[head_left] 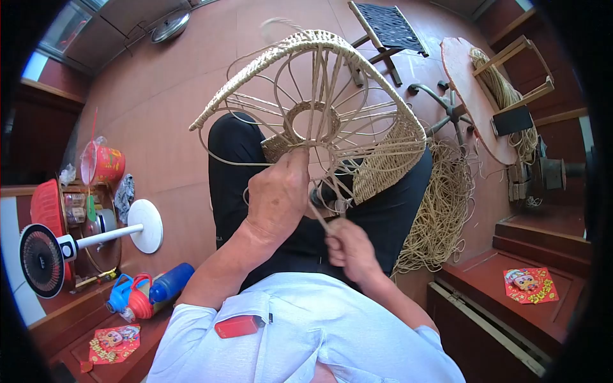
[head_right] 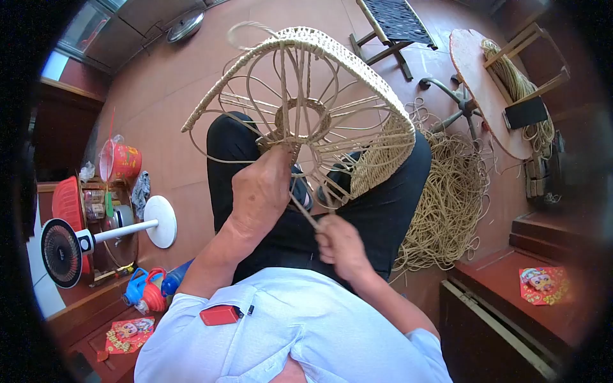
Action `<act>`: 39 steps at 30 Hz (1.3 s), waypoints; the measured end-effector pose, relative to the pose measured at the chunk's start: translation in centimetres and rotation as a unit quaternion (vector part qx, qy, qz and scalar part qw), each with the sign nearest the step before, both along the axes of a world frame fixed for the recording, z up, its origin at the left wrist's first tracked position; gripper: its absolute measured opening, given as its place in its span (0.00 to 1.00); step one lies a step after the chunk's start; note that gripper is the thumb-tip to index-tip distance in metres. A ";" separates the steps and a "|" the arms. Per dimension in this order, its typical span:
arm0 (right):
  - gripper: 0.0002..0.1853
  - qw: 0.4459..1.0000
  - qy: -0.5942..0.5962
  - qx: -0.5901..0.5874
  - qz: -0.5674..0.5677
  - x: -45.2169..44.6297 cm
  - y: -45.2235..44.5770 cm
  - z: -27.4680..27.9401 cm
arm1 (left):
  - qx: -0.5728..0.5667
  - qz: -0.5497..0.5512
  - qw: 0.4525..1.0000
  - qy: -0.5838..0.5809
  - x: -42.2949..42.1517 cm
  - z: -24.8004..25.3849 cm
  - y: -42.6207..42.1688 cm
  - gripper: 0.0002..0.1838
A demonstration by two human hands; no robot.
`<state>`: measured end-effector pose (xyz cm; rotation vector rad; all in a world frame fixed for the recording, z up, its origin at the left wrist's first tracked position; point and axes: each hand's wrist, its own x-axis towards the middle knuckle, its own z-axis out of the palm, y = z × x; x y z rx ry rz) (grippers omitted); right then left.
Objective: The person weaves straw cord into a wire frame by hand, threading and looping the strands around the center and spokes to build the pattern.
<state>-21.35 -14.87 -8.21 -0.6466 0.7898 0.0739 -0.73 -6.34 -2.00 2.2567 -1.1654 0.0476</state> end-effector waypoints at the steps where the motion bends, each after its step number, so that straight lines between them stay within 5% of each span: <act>1: 0.06 0.997 0.020 -0.058 -0.042 -1.5 -1.1 0.7 | 0.023 -0.007 0.999 -0.032 -0.1 -0.1 0.0 0.10; 3: 0.08 0.977 0.073 -0.193 -0.052 -4.4 -3.4 3.3 | 0.034 -0.015 0.998 -0.043 -0.1 0.3 0.0 0.12; 5: 0.12 0.885 0.108 -0.450 -0.059 -7.8 -5.3 3.3 | 0.043 -0.027 0.997 -0.054 0.0 0.5 0.0 0.14; 7: 0.14 0.810 0.158 -0.559 -0.076 -11.7 -8.2 1.4 | 0.057 -0.033 0.996 -0.058 -0.2 0.4 -0.2 0.13; 12: 0.14 0.638 0.357 -0.681 -0.052 -25.0 -14.7 -5.3 | 0.069 -0.035 0.995 -0.065 0.1 0.5 -0.3 0.13; 14: 0.21 0.586 0.390 -0.709 0.051 -40.3 -17.7 -12.1 | 0.069 -0.030 0.995 -0.068 0.2 0.5 -0.2 0.14; 16: 0.22 0.541 0.631 -0.556 0.032 -47.0 -16.1 -12.7 | 0.089 -0.044 0.990 -0.105 0.2 0.9 0.0 0.18; 18: 0.24 0.549 0.697 -0.460 0.042 -53.9 -14.0 -13.2 | 0.094 -0.042 0.989 -0.107 0.4 0.8 0.1 0.18; 20: 0.26 0.556 0.741 -0.368 -0.079 -54.9 -10.6 -10.9 | 0.099 -0.043 0.988 -0.109 0.5 1.0 0.2 0.18; 22: 0.33 0.511 0.792 -0.333 -0.032 -56.8 -8.9 -9.9 | 0.103 -0.054 0.986 -0.120 0.5 1.3 0.1 0.18; 26: 0.31 0.520 0.804 -0.287 0.016 -61.4 -6.9 -11.0 | 0.112 -0.057 0.987 -0.101 0.8 1.2 0.1 0.15; 28: 0.46 0.580 0.745 -0.086 0.317 -60.8 -7.9 -10.6 | 0.114 -0.062 0.985 -0.117 0.8 1.3 0.1 0.15; 29: 0.46 0.581 0.745 -0.086 0.316 -60.3 -7.2 -11.3 | 0.113 -0.062 0.985 -0.118 0.7 1.2 0.0 0.15; 33: 0.48 0.531 0.584 -0.376 0.486 -43.7 -13.0 -6.2 | 0.109 -0.059 0.985 -0.123 0.7 0.8 0.1 0.13; 35: 0.44 0.607 0.448 -0.579 0.309 -36.1 -15.5 -5.9 | 0.108 -0.061 0.984 -0.127 0.8 0.8 0.0 0.13; 36: 0.27 0.549 0.381 -0.708 0.229 -28.5 -14.1 -3.1 | 0.107 -0.061 0.985 -0.123 0.9 0.8 0.1 0.11; 38: 0.18 0.565 0.182 -0.799 0.098 -16.4 -12.2 0.9 | 0.108 -0.062 0.984 -0.125 0.9 0.8 0.1 0.10; 39: 0.14 0.666 0.145 -0.729 0.063 -10.7 -9.4 4.8 | 0.100 -0.060 0.985 -0.126 0.9 0.7 0.1 0.09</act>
